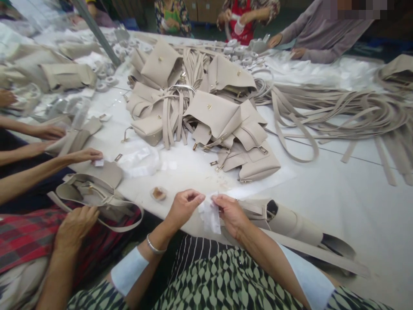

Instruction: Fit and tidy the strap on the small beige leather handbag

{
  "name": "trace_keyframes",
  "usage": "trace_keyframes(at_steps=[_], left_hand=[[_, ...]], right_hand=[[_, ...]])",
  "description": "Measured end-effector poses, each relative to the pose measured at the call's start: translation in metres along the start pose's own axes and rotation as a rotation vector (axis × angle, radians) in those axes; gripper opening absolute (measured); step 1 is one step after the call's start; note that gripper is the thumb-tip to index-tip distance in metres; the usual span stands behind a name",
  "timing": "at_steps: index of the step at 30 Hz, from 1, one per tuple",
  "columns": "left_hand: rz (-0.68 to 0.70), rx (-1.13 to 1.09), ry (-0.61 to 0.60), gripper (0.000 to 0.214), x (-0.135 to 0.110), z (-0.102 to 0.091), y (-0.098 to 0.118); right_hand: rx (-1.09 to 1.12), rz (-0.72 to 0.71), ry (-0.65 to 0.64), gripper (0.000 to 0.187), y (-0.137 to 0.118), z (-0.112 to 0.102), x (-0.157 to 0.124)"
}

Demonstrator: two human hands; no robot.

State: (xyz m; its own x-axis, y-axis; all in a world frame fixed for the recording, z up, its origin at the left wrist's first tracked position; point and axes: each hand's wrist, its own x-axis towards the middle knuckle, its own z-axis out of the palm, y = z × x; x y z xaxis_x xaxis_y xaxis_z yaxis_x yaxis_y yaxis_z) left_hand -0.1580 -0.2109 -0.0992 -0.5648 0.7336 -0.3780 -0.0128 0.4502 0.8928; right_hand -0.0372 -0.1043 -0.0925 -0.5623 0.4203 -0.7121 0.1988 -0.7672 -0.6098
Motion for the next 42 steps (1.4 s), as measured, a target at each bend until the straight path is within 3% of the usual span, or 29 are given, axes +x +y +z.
trace_keyframes(at_steps=[2, 6, 8, 15, 23, 26, 31, 38, 40, 42], left_hand=[[-0.118, -0.116, -0.086, 0.036, 0.001, -0.011, -0.001], [-0.258, -0.474, -0.487, 0.046, -0.003, -0.014, 0.006], [-0.283, -0.589, -0.531, 0.043, -0.006, -0.008, 0.013], [-0.299, -0.584, -0.450, 0.037, -0.008, 0.011, 0.016], [-0.265, -0.622, -0.192, 0.039, -0.001, 0.027, 0.018], [-0.266, -0.644, -0.195, 0.038, -0.001, 0.032, 0.024], [-0.260, -0.637, -0.300, 0.037, -0.001, 0.035, 0.024], [-0.226, -0.587, -0.204, 0.038, -0.001, 0.042, 0.021], [-0.175, -0.451, -0.075, 0.038, -0.002, 0.039, 0.014], [-0.129, -0.260, 0.186, 0.037, -0.002, 0.027, 0.000]], right_hand=[[-0.028, -0.019, -0.044, 0.028, -0.008, 0.001, -0.004], [-0.099, -0.082, -0.094, 0.025, -0.026, 0.005, -0.010], [-0.120, -0.119, -0.089, 0.023, -0.032, 0.008, -0.011], [-0.080, -0.197, -0.002, 0.021, -0.039, 0.010, -0.006], [-0.099, -0.155, -0.042, 0.029, -0.039, 0.002, -0.006], [-0.180, -0.127, -0.065, 0.031, -0.039, -0.004, -0.010], [-0.219, -0.162, -0.011, 0.031, -0.043, -0.014, -0.012], [-0.219, -0.161, -0.003, 0.031, -0.037, -0.015, -0.013], [-0.205, -0.170, 0.000, 0.032, -0.037, -0.017, -0.014], [-0.166, -0.178, 0.019, 0.033, -0.039, -0.020, -0.016]])
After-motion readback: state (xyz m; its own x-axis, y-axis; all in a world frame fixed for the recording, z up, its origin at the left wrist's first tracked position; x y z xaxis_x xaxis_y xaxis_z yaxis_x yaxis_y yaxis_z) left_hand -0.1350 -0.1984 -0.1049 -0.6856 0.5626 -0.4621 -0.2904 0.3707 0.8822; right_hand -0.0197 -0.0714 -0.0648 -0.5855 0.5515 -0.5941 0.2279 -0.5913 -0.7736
